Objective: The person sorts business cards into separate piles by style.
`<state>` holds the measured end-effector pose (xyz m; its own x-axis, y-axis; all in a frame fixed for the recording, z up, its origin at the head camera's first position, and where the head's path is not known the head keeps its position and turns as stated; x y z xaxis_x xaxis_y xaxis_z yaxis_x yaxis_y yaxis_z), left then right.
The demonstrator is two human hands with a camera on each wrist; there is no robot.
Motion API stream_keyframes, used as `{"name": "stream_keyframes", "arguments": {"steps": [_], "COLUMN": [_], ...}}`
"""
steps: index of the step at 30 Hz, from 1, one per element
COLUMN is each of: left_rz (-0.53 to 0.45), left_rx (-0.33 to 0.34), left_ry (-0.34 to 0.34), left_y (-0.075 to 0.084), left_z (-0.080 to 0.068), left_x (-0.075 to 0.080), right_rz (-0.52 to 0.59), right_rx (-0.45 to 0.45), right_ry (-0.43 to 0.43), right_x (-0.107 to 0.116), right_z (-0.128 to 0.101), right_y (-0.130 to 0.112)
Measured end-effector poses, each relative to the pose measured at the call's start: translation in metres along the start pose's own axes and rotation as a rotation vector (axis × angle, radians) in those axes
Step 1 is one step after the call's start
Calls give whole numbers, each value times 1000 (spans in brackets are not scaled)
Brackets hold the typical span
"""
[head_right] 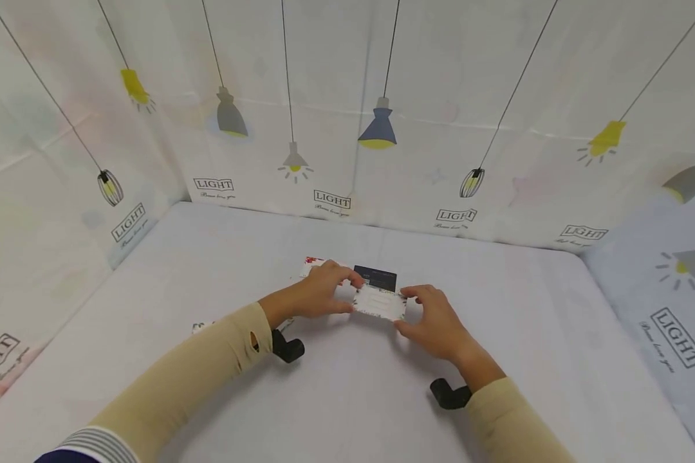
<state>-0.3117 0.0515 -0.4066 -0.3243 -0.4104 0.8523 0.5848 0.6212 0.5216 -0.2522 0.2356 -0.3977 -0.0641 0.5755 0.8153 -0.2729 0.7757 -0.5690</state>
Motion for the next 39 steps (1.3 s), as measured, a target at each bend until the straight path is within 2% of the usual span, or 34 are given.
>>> {"name": "stream_keyframes", "arguments": {"steps": [11, 21, 28, 34, 39], "left_rz": [-36, 15, 46, 74, 81], "left_rx": [11, 47, 75, 117, 130], "left_ry": [-6, -13, -13, -26, -35], "left_y": [20, 33, 34, 34, 33], "left_z": [33, 54, 67, 73, 77], "left_x": [-14, -25, -34, -42, -48], "right_rz": [16, 6, -4, -9, -18], "right_rx": [-54, -98, -116, -144, -133], "right_ry": [24, 7, -4, -27, -29], "right_x": [24, 35, 40, 38, 36], "right_z": [-8, -8, -6, -4, -2], "right_y": [34, 60, 71, 80, 88]}}
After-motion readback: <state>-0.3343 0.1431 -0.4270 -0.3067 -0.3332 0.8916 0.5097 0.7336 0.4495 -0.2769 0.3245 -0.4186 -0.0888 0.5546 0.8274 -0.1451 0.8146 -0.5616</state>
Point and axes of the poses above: each hand's wrist, its own z-axis towards the middle knuckle, its own x-axis out of the back of the hand, y = z × x, the point moved 8 cm from there along z, towards the middle knuckle, and after that the axes turned 1 degree about z, right-handed, at the moved point
